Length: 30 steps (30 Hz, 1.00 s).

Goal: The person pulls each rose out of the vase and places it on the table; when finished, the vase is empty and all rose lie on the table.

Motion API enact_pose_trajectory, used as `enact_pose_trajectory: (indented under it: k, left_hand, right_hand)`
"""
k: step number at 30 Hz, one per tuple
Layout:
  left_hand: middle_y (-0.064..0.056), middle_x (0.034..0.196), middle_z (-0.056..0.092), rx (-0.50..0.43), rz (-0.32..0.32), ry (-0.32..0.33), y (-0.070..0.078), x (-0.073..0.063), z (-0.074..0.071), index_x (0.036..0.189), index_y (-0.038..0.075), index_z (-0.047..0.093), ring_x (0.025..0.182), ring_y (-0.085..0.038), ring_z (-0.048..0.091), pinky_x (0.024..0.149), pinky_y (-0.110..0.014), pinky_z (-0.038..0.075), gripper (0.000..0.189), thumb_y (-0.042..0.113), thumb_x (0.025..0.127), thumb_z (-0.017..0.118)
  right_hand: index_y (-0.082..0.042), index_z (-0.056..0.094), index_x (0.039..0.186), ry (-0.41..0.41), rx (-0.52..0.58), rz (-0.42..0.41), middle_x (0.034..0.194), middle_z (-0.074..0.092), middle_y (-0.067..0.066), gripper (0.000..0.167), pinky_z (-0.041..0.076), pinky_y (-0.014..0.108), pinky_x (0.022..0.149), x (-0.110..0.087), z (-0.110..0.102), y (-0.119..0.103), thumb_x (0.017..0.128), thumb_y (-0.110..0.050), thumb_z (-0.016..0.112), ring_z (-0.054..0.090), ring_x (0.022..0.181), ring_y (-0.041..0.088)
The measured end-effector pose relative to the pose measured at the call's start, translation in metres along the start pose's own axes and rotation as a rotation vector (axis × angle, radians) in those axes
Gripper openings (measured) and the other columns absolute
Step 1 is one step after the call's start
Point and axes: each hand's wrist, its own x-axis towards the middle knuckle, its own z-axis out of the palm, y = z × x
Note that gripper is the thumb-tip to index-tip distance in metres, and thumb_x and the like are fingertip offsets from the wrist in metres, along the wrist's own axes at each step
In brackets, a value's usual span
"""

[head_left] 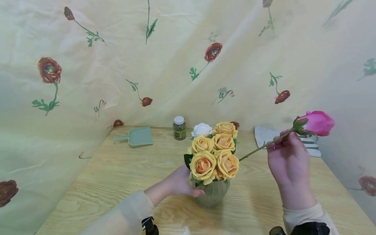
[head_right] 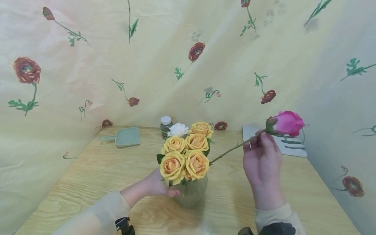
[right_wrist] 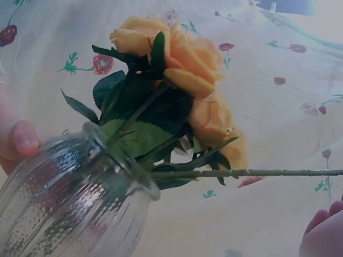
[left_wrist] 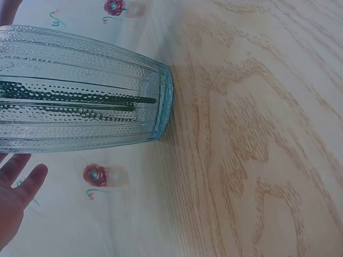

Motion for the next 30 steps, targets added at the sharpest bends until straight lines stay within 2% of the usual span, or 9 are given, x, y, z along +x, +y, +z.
enact_pose_trajectory:
  k: [6,13,17,26,30]
  left_hand:
    - [0.007,0.150,0.025,0.008,-0.015,0.005,0.000,0.001,0.002,0.149,0.031,0.008,0.137,-0.013,0.023,0.109,-0.040,0.026,0.105,0.031,0.071,0.079]
    - [0.007,0.148,0.028,0.024,-0.059,0.022,0.001,-0.001,0.003,0.149,0.031,0.011,0.136,-0.013,0.025,0.108,-0.041,0.027,0.105,0.030,0.071,0.081]
    - [0.009,0.147,0.029,0.001,-0.067,0.014,0.002,-0.001,0.003,0.148,0.032,0.014,0.135,-0.011,0.027,0.108,-0.039,0.027,0.102,0.028,0.071,0.081]
    - [0.011,0.147,0.029,-0.021,-0.075,-0.005,-0.002,-0.001,0.004,0.147,0.037,0.013,0.133,-0.009,0.029,0.107,-0.037,0.030,0.100,0.026,0.073,0.080]
    - [0.012,0.147,0.028,-0.024,-0.072,-0.010,-0.001,-0.001,0.003,0.147,0.037,0.011,0.133,-0.009,0.029,0.107,-0.037,0.030,0.101,0.024,0.074,0.079]
  right_hand:
    - [0.006,0.057,0.091,0.067,0.079,-0.010,0.086,0.057,0.016,0.027,0.040,0.034,0.068,0.002,-0.001,-0.012,0.101,-0.010,0.037,0.054,0.076,0.030]
    - [0.005,0.057,0.091,0.115,0.178,0.023,0.086,0.056,0.017,0.023,0.041,0.037,0.069,0.002,-0.016,-0.027,0.099,-0.011,0.042,0.052,0.075,0.031]
    - [0.004,0.056,0.090,0.142,0.227,0.041,0.085,0.056,0.016,0.021,0.040,0.037,0.070,0.003,-0.024,-0.037,0.098,-0.012,0.046,0.051,0.075,0.031]
    - [0.006,0.056,0.085,0.221,0.221,0.050,0.087,0.060,0.017,0.021,0.041,0.038,0.070,0.006,-0.039,-0.054,0.096,-0.009,0.047,0.053,0.073,0.033]
    - [0.005,0.057,0.089,0.244,0.184,0.057,0.085,0.062,0.018,0.019,0.043,0.040,0.067,0.008,-0.044,-0.059,0.097,-0.010,0.047,0.054,0.073,0.034]
